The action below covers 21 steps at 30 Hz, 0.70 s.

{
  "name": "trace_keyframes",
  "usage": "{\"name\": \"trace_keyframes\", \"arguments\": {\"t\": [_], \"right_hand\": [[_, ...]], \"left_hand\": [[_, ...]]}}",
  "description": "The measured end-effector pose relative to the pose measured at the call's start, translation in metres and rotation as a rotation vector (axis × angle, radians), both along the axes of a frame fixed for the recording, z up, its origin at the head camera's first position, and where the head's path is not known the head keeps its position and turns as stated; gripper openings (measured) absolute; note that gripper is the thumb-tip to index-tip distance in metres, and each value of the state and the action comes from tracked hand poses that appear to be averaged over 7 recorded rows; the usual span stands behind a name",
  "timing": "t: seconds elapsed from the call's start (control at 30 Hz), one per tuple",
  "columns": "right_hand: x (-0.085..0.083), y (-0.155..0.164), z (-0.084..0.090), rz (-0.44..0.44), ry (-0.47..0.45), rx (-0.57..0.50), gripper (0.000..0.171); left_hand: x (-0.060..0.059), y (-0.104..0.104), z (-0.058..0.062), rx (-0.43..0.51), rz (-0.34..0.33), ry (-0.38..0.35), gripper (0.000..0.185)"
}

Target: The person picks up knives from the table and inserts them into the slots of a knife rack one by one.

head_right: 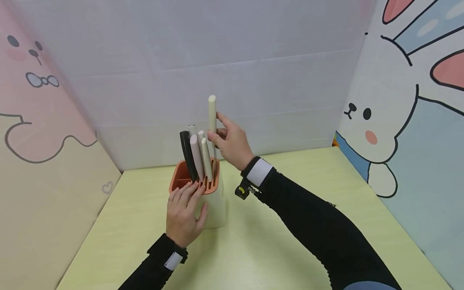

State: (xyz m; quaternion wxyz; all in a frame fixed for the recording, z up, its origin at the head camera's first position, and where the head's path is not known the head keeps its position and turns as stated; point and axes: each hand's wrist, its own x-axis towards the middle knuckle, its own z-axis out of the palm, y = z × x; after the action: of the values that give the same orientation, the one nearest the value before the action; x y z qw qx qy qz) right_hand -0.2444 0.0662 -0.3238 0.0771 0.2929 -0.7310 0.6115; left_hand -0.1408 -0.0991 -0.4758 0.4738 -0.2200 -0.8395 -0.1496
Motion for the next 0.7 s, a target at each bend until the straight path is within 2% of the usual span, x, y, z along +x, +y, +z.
{"name": "trace_keyframes", "arguments": {"t": [0.37,0.57,0.7], "right_hand": [[0.0,0.0,-0.015,0.026,-0.037,0.02,0.059],[0.002,0.002,-0.025,0.068,-0.054,0.022,0.052],[0.003,0.003,-0.033,0.066,-0.069,0.049,0.051]], "left_hand": [[0.002,0.0,0.001,0.007,-0.007,-0.007,0.041],[0.001,0.001,0.0,0.016,-0.008,0.01,0.04],[0.001,0.002,0.0,0.019,-0.006,0.015,0.039]]}}
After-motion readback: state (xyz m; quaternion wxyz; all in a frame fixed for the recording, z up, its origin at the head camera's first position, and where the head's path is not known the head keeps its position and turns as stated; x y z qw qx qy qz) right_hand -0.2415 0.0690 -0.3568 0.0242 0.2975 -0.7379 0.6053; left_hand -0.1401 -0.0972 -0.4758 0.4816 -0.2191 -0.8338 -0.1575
